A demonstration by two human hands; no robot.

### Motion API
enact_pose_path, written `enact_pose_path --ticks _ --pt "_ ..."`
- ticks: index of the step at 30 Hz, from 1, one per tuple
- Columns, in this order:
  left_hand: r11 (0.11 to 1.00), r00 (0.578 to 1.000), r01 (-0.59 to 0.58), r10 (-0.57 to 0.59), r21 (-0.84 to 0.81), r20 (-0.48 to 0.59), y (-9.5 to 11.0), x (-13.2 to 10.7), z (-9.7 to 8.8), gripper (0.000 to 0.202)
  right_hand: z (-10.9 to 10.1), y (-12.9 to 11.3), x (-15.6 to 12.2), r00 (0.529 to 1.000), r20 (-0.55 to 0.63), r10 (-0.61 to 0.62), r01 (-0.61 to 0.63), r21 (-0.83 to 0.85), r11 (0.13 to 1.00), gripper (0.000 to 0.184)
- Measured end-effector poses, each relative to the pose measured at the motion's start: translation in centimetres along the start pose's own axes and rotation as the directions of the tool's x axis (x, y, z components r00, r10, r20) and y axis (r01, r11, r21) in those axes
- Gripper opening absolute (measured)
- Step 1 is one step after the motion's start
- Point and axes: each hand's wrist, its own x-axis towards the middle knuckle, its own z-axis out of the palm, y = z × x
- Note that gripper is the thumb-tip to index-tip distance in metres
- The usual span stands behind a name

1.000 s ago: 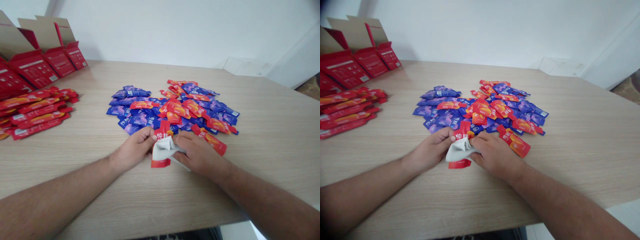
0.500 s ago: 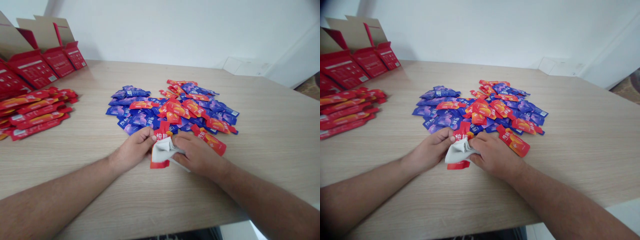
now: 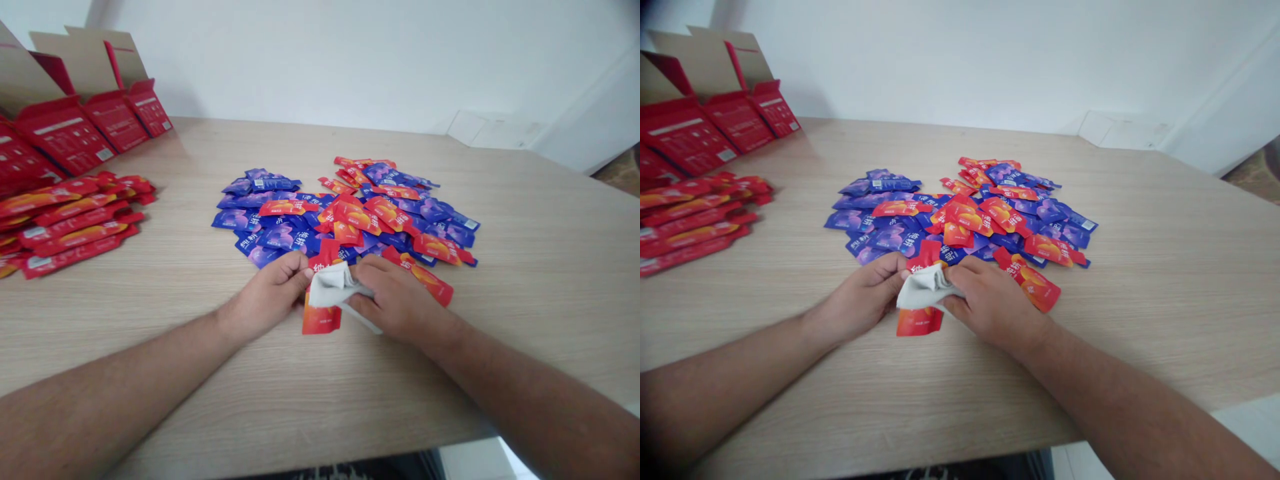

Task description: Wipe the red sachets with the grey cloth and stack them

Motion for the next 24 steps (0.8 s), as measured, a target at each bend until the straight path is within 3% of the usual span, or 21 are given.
enact_pose_path --ticks 2,7,12,16,21,24 --pt "1.0 1.0 0.005 -0.005 0.001 -0.004 0.02 -0.02 0.04 0.035 -0.01 0.11 0.03 0.999 -0.036 0.033 -0.033 0.007 0.999 0.012" --pt "1.0 1.0 0.004 -0.004 -0.027 0.007 -0.03 -0.03 0.08 0.038 -0.03 -0.12 0.0 0.995 0.053 -0.088 0.088 0.008 0.996 0.01" --pt "1.0 1.0 0.011 -0.011 -0.012 -0.006 0.06 -0.03 0.12 0.038 -0.1 -0.07 0.02 0.997 -0.055 0.052 -0.052 -0.012 0.999 0.013" --pt "1.0 1.0 0.005 -0.005 -0.028 0.017 0.18 -0.06 0.13 0.04 -0.1 -0.22 -0.07 0.995 0.061 -0.08 0.08 0.0 0.997 0.009" --pt "1.0 1.0 0.001 -0.001 0.025 0.012 0.23 -0.13 0.04 0.038 -0.24 -0.1 0.01 0.994 -0.083 0.07 -0.073 -0.025 0.997 0.012" --pt "1.0 1.0 -0.01 0.01 0.025 0.016 0.13 -0.1 -0.01 0.037 -0.21 -0.24 -0.08 1.0 -0.01 -0.029 0.028 -0.007 1.0 0.01"
